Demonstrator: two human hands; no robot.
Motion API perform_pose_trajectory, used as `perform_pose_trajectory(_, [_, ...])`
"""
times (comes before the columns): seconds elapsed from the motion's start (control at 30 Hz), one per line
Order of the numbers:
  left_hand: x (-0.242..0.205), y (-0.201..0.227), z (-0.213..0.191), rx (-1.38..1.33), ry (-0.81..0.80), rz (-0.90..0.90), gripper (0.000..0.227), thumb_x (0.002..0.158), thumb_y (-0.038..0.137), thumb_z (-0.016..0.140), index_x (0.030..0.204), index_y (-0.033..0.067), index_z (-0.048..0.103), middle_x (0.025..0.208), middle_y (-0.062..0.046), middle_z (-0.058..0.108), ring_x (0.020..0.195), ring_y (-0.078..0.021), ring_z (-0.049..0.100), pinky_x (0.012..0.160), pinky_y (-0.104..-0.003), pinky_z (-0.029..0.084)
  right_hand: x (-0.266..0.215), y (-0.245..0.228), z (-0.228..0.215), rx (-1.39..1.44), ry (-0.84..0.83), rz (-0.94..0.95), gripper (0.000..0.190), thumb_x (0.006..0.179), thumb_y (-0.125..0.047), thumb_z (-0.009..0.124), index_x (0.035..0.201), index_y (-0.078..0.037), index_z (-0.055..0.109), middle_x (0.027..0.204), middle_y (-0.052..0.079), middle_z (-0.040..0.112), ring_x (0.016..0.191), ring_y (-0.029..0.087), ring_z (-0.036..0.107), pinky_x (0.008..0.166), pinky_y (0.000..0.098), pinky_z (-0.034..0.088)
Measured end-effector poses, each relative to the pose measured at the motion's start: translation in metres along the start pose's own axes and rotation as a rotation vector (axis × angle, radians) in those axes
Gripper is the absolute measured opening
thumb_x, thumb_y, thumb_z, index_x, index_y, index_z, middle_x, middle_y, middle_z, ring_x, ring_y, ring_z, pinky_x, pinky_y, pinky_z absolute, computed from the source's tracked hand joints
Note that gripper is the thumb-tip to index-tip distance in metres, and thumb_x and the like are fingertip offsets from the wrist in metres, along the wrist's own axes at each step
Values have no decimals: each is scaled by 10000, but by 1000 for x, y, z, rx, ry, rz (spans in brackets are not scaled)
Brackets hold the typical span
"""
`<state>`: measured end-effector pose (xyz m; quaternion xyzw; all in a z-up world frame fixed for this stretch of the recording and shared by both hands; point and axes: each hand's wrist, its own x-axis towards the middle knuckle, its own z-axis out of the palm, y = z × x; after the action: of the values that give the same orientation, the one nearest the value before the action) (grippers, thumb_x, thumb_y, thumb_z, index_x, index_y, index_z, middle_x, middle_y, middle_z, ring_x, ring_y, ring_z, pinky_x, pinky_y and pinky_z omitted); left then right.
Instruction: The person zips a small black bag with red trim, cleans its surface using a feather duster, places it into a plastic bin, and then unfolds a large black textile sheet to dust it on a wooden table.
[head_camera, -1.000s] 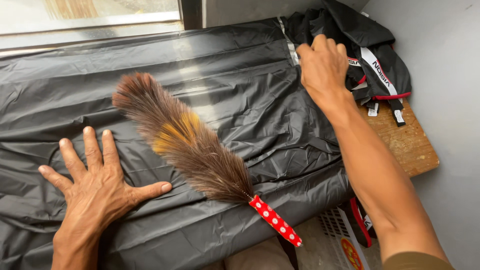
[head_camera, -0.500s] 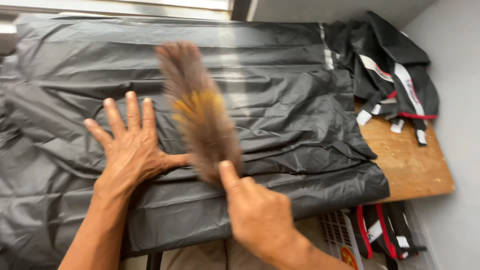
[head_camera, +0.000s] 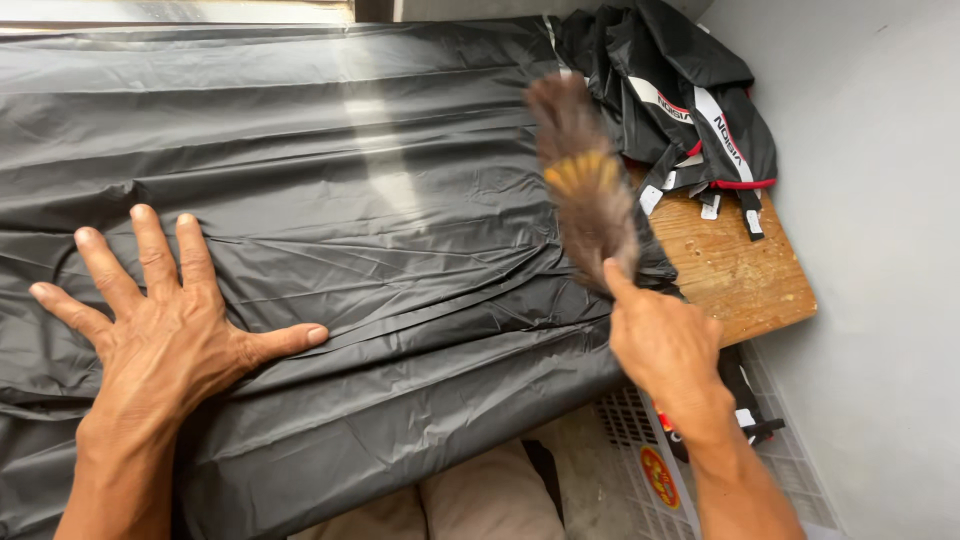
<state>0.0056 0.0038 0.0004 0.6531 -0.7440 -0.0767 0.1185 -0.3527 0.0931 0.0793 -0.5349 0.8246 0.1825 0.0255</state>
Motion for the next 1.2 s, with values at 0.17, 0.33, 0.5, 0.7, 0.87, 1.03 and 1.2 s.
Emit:
perform_pose_trajectory(0.17, [2, 1, 0, 30, -31, -36, 1474, 454, 1022, 442, 1488, 8, 164, 1572, -227, 75, 1377, -548, -53, 933, -784, -62, -25, 6, 7, 50, 312, -25, 520, 887, -245, 424, 1402, -300, 468, 772, 45, 692, 641, 413, 666, 498, 529, 453])
perform_pose_trajectory(0.33, [3, 6, -8, 26, -139, -82, 1473, 443, 1012, 468, 1492, 40, 112, 1579, -192, 12, 1384, -521, -99, 941, -761, -101, -78, -57, -4, 226, 760, -693, 519, 795, -181, 476, 1293, -81, 582, 542, -9, 474, 382, 196, 446, 378, 375, 314])
perform_pose_trajectory(0.5, [5, 8, -8, 51, -114, -74, 1434, 426, 894, 572, 1491, 46, 121, 1576, -206, 32, 1386, -521, -81, 945, -770, -71, -67, -82, 24, 212, 541, -742, 513, 765, -205, 552, 1276, -212, 599, 553, -20, 528, 379, 209, 537, 321, 376, 340])
perform_pose_trajectory(0.7, [3, 9, -9, 22, -103, -65, 1459, 445, 981, 493, 1482, 16, 144, 1571, -220, 54, 1381, -532, -70, 942, -772, -65, -11, -8, 1, -11, 63, -158, 559, 841, -200, 379, 1370, -380, 353, 699, 63, 688, 636, 366, 683, 503, 506, 483])
perform_pose_trajectory(0.87, [3, 7, -7, 20, -91, -76, 1470, 466, 1003, 483, 1493, 12, 129, 1570, -231, 38, 1378, -538, -89, 935, -756, -118, -14, 7, -13, 214, -12, 74, 603, 840, -246, 331, 1412, -411, 428, 1029, 202, 676, 980, 457, 605, 830, 546, 444])
perform_pose_trajectory(1.03, [1, 3, 3, 130, -22, -31, 1514, 434, 1055, 468, 1486, 17, 142, 1560, -223, 64, 1367, -552, -31, 931, -789, -46, -49, -42, -3, 394, 359, -210, 605, 787, -221, 487, 1369, -384, 499, 1140, -40, 669, 872, 366, 639, 646, 551, 485])
perform_pose_trajectory(1.2, [-2, 3, 4, 138, 52, -20, 1512, 419, 1034, 544, 1474, 12, 187, 1552, -226, 92, 1372, -536, -1, 946, -785, -25, -41, -107, 15, 327, 271, -410, 602, 794, -275, 463, 1391, -352, 452, 952, -31, 634, 659, 385, 633, 509, 572, 461])
